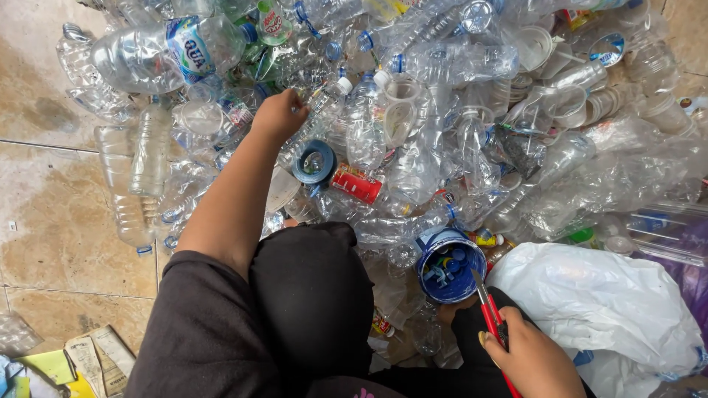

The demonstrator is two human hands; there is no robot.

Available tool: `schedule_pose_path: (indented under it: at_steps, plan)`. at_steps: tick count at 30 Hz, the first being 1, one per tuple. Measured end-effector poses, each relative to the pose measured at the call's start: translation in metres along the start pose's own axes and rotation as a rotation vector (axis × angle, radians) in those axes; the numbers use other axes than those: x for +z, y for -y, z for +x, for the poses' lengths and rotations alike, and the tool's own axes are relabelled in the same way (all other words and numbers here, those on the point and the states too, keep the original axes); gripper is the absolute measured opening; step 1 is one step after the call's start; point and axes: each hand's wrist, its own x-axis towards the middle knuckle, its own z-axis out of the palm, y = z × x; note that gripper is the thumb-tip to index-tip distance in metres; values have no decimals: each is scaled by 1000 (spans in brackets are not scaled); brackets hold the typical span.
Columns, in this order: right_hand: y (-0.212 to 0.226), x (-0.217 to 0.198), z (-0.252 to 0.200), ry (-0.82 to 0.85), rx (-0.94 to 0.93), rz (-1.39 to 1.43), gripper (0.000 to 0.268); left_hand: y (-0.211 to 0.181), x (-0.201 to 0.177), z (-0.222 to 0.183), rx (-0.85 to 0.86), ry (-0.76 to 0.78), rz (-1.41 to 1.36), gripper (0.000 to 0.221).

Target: The person sits on the floor and uses a red utility knife to cut the labels and tops off plastic water bottles. They pick up bottles from a large pile, cut them, and place the pieces into a blue bucket.

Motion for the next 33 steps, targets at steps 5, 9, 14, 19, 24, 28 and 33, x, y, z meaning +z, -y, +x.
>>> schedule_pose_path:
  at_steps: [5,9,14,19,24,28,33]
  plan:
    - [-2,2,2,5,5,9,44,-40,-24,-11,79,-118,18,26]
    - [3,-1,-3,28,26,-13,42,-105,-30,-13,419,90,356,59]
    - [8,-1,-7,-34,41,12,38,-141,15,-18,777,141,344,64]
    - [10,-2,-9,-70,13,-6,38,-142,5,-19,581,394,760,66]
    - [4,4,-3,-162,-57,50,37,-92,20,0,421,231,817,76]
    - [7,4,-4,-185,-70,21,37,-77,9,8,96,274,978,70]
    - [8,1,-6,-186,-58,34,37,-26,15,2,158,57,988,32]
